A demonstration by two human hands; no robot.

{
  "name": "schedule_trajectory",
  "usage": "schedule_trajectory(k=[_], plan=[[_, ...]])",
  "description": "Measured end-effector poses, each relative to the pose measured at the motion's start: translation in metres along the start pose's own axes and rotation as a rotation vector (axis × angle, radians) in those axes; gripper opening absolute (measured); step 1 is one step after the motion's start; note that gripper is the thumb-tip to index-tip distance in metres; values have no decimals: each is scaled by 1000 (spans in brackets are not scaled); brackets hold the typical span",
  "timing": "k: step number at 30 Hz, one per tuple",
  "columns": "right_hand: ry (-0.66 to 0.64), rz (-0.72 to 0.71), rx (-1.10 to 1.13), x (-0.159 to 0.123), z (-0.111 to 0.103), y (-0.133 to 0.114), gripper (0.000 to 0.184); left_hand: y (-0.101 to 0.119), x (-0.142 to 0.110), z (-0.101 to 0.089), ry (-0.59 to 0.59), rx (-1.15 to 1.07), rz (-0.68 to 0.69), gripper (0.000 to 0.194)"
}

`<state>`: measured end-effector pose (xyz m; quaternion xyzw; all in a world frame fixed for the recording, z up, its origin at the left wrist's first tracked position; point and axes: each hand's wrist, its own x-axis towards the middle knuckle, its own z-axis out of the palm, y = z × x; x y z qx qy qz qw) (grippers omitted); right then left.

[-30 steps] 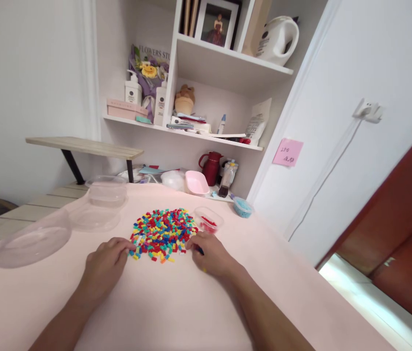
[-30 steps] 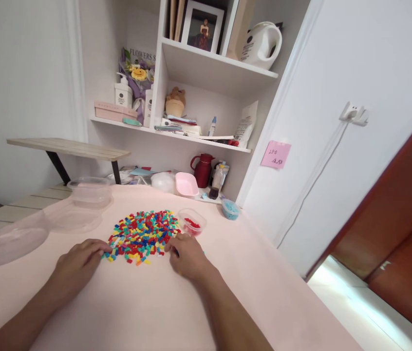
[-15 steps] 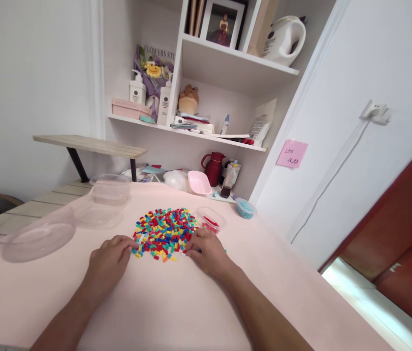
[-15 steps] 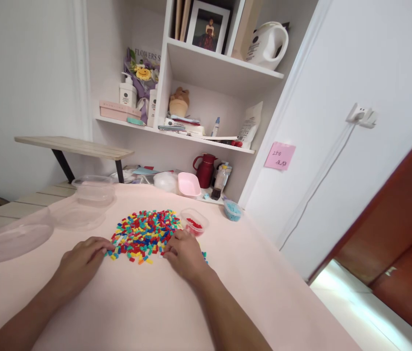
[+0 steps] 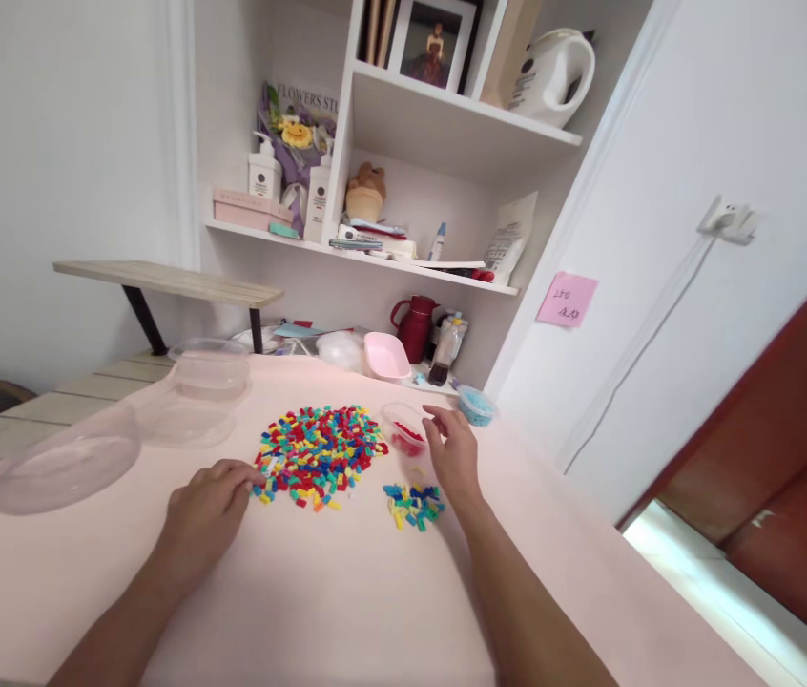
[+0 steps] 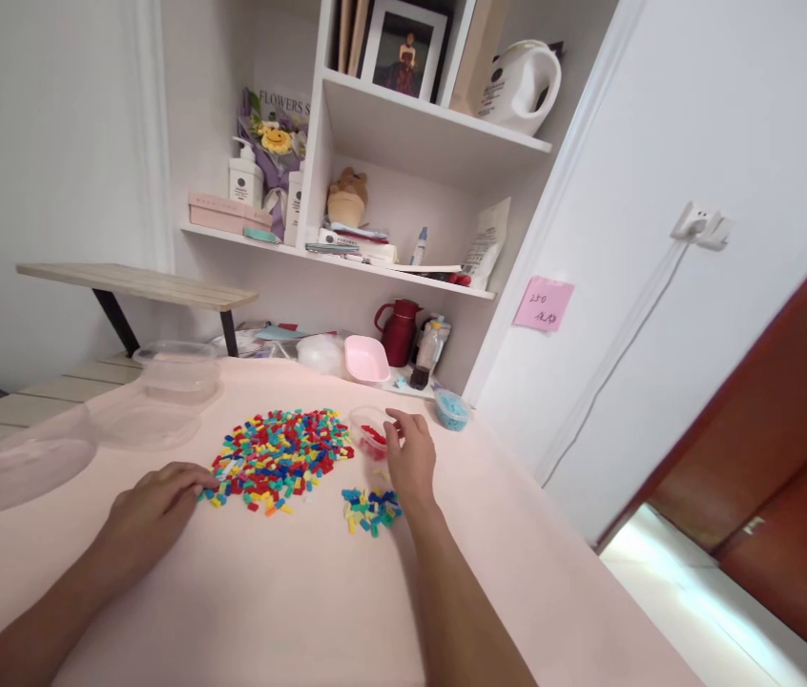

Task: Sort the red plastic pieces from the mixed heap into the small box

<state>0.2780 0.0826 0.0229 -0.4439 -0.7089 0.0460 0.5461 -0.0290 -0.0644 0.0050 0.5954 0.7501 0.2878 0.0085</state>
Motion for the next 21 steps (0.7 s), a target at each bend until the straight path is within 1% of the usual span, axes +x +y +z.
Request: schedule_trajectory(k=[2,4,6,8,11,14,16,18,21], plan=[[-73,-60,76,-6,1,-13,29,0,-1,0,-2,-5,6,35],[-236,-184,143,-14,4,-29,28,0,-1,0,-10,-8,6,35],[-422,-348,177,-25,10,-44,31,0,-2,1,-16,-3,1,36],[-564,-481,176,-36,17,-55,35,0,-2,2,-19,2,0,36],[-692,-614,102,-48,27,-64,39,1,-3,2,-26,-1,7,36],[-767,-691,35,-52,32,-67,36,3,-3,0,-33,-2,9,37],[-775,-688,36,-52,32,-66,30,4,-3,0,-41,-5,9,37],[-752,-656,58,-50,31,-62,26,4,-4,-1,-46,-16,11,37],[-669,-569,116,-46,26,-52,26,2,-4,0,-39,-28,9,37]])
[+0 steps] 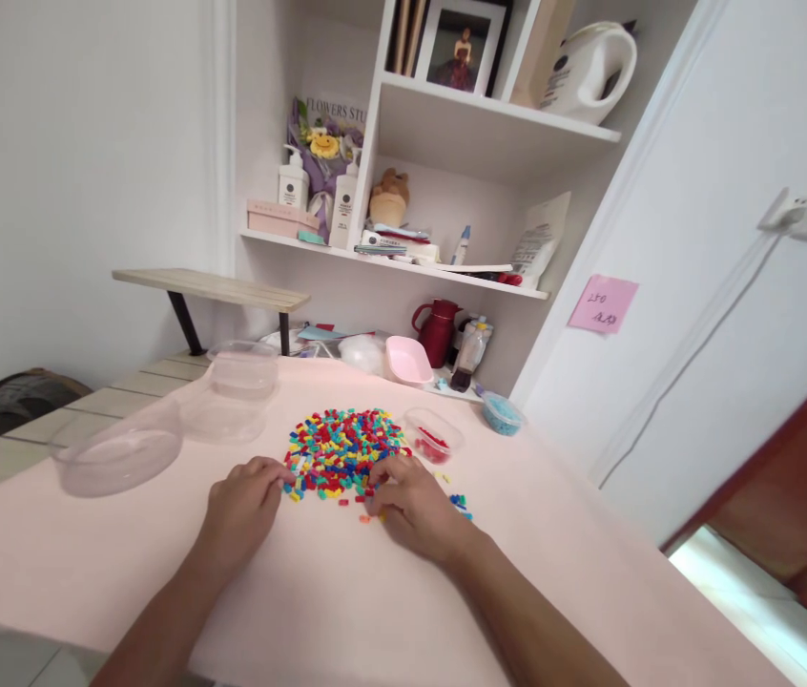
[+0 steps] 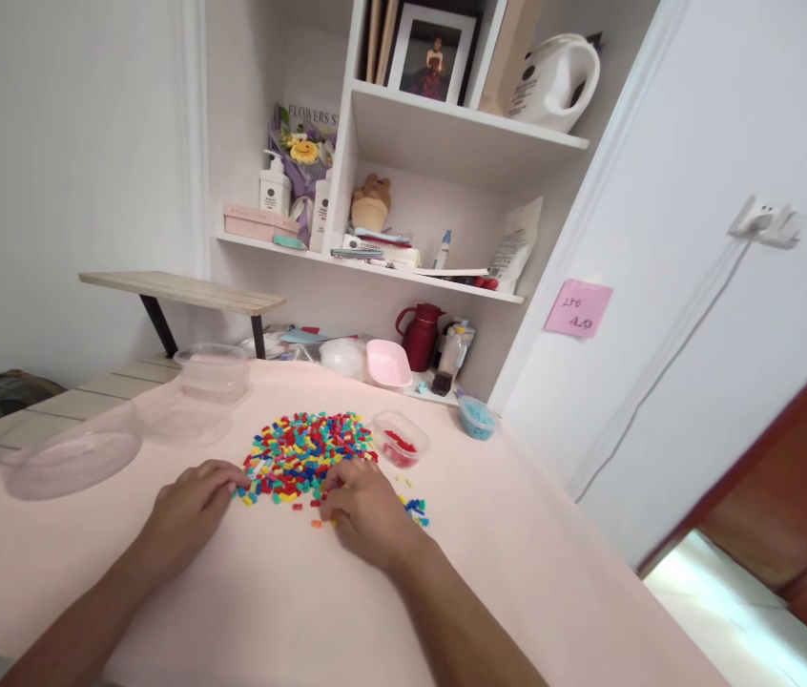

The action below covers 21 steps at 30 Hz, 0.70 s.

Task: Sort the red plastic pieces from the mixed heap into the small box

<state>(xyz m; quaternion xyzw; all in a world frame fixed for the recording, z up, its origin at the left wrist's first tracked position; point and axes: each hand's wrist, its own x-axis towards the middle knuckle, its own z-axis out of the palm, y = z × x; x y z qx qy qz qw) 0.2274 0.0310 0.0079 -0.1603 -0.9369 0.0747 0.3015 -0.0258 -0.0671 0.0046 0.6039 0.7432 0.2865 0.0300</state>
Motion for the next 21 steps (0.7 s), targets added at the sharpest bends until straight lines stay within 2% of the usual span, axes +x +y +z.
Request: schedule_trajectory(k=[4,7,14,21], plan=[[179,150,116,-7,-14,13,32,-2,1,2,2,22,-3,37],[231,210,139,-9,-22,15,37,-3,2,3,9,40,-2,37],[80,199,61,-4,-12,2,11,-4,3,3,4,51,0,37],[-73,89,46,-4,-4,-2,28,-6,3,4,2,43,6,38]])
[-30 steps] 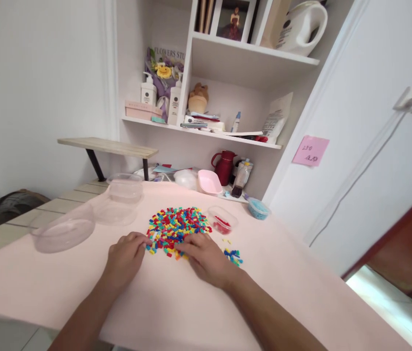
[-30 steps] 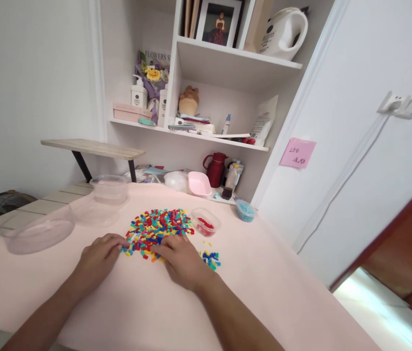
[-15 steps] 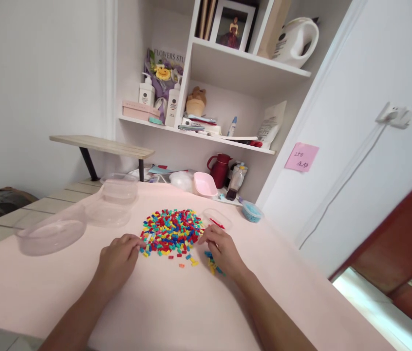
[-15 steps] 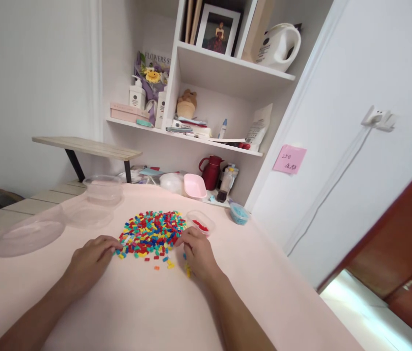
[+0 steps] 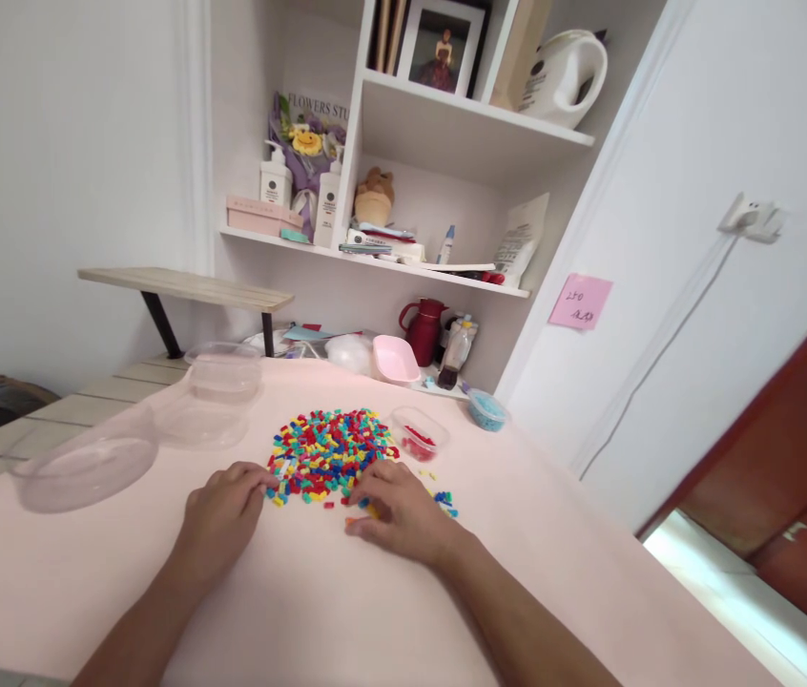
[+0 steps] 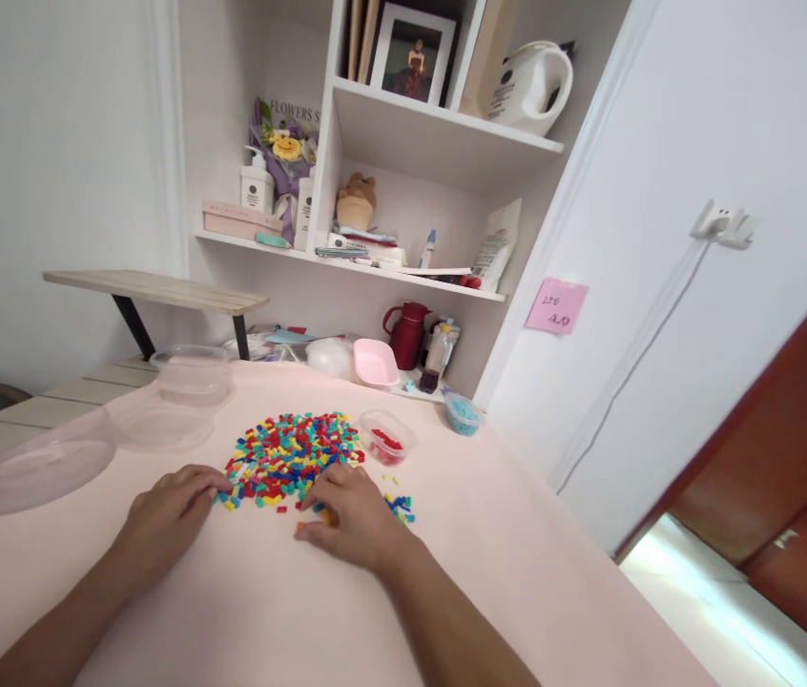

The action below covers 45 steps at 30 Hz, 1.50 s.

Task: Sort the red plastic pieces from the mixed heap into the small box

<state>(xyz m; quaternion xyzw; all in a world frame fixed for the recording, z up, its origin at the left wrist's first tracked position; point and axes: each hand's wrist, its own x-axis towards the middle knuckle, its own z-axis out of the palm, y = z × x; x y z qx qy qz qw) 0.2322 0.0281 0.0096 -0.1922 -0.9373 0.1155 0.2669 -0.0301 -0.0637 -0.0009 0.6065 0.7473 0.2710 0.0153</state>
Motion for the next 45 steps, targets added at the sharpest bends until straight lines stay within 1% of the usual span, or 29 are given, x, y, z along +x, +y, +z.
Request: schedule_trajectory(k=[3,6,8,13,15,18,21,25,29,32,34,36,41,45], plan=[[-21,-12,-45,2,7,-2,27,0,0,0,10,-2,1,37],[-12,11,-112,7,12,-4,13,0,1,0,9,-3,10,36],[-15,34,-140,8,11,-3,3,-1,1,0,11,-5,12,36],[-43,137,-195,-3,-8,9,8,-3,2,1,6,-9,18,37],[-29,174,-229,-7,-14,13,9,-3,2,1,2,-12,12,36],[48,166,-243,-8,-14,13,21,-2,1,0,8,-16,6,37],[91,110,-218,-3,-6,8,28,-1,0,0,8,-22,13,37],[70,110,-196,0,2,3,28,0,0,-2,4,-33,6,36],[52,134,-122,-1,1,3,29,4,0,-5,14,-39,1,35],[87,156,-57,-1,-2,4,26,6,-1,-7,18,-44,0,35],[128,169,-42,-1,-3,6,25,7,-2,-7,18,-48,0,35],[142,176,-41,-1,-4,8,24,6,-2,-7,12,-47,0,35],[53,168,-38,-2,-3,10,18,4,-1,-4,8,-33,-13,36],[21,156,-36,-2,0,10,17,3,0,-3,17,-21,-1,36]])
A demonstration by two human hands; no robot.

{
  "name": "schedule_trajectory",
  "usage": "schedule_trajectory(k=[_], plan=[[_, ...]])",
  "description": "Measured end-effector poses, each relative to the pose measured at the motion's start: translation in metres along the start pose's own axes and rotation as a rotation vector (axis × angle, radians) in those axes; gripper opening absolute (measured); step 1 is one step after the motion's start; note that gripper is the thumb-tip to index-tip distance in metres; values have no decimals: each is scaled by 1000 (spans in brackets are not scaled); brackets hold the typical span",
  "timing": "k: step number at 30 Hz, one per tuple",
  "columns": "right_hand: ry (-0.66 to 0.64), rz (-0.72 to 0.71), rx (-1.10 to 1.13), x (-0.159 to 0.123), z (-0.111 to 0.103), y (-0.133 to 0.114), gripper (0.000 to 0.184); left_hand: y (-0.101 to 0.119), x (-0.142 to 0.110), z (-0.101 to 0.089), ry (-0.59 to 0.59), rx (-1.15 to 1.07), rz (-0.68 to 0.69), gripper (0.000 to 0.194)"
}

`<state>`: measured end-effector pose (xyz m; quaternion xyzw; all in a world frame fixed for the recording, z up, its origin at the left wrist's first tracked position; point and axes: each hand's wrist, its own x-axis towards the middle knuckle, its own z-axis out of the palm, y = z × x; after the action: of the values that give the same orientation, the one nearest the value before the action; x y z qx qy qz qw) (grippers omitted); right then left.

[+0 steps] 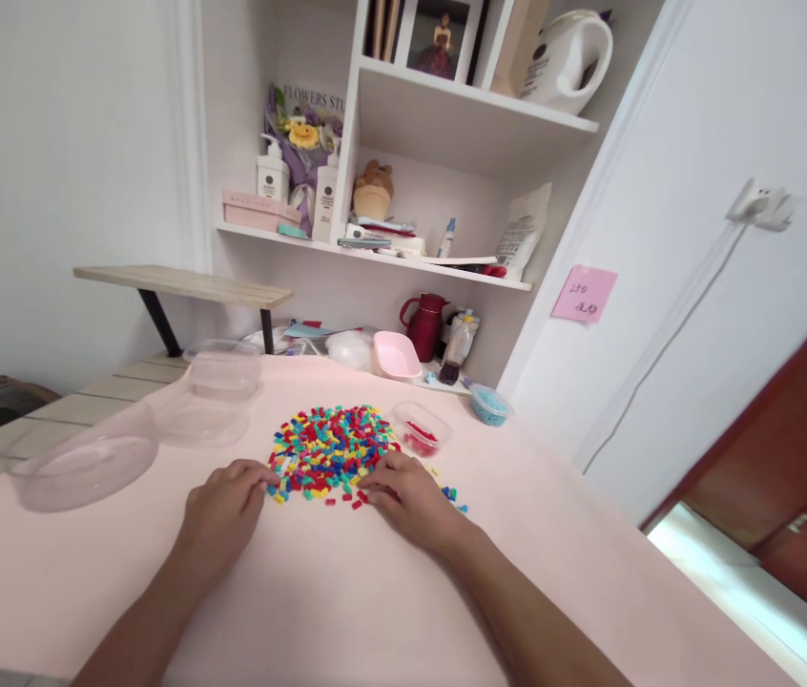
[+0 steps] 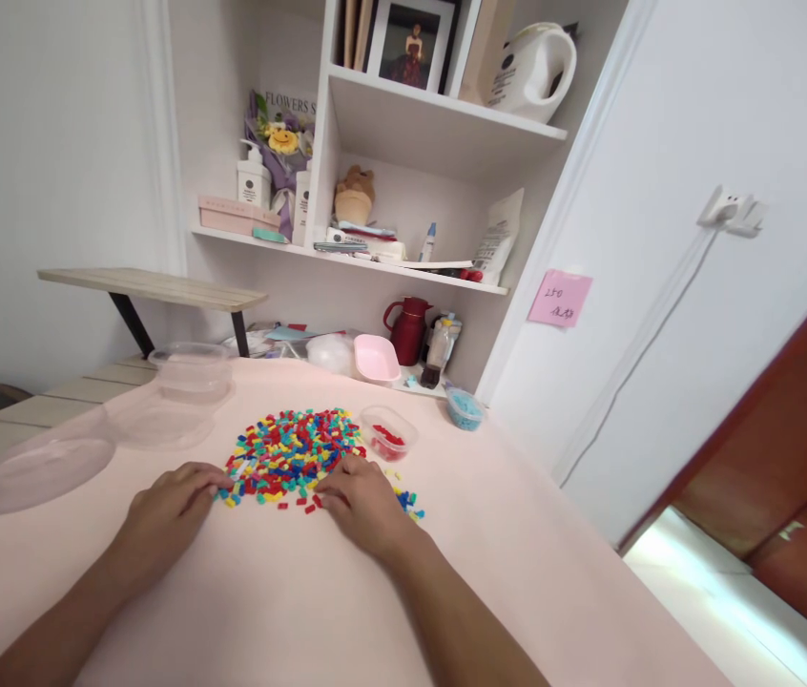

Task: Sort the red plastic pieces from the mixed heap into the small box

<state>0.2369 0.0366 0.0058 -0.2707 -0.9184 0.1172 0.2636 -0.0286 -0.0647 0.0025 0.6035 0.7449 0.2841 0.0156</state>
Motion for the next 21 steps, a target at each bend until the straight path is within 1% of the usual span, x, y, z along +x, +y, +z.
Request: schedule_trajectory(k=[3,8,13,17,19,21], plan=[[-15,11,-7,0,1,1,19,0,0,0,0,3,4,36],[-23,7,-6,0,0,1,30,0,0,0,-17,0,-1,36],[-45,-47,-6,1,-1,0,20,2,0,-1,-14,-3,-14,36],[-39,-14,5,1,-1,-2,19,1,0,0,-13,5,-16,36],[-23,-9,28,2,-4,-3,17,0,0,1,-9,6,-9,36],[34,-20,49,3,-11,0,15,0,0,1,-8,10,-3,36]])
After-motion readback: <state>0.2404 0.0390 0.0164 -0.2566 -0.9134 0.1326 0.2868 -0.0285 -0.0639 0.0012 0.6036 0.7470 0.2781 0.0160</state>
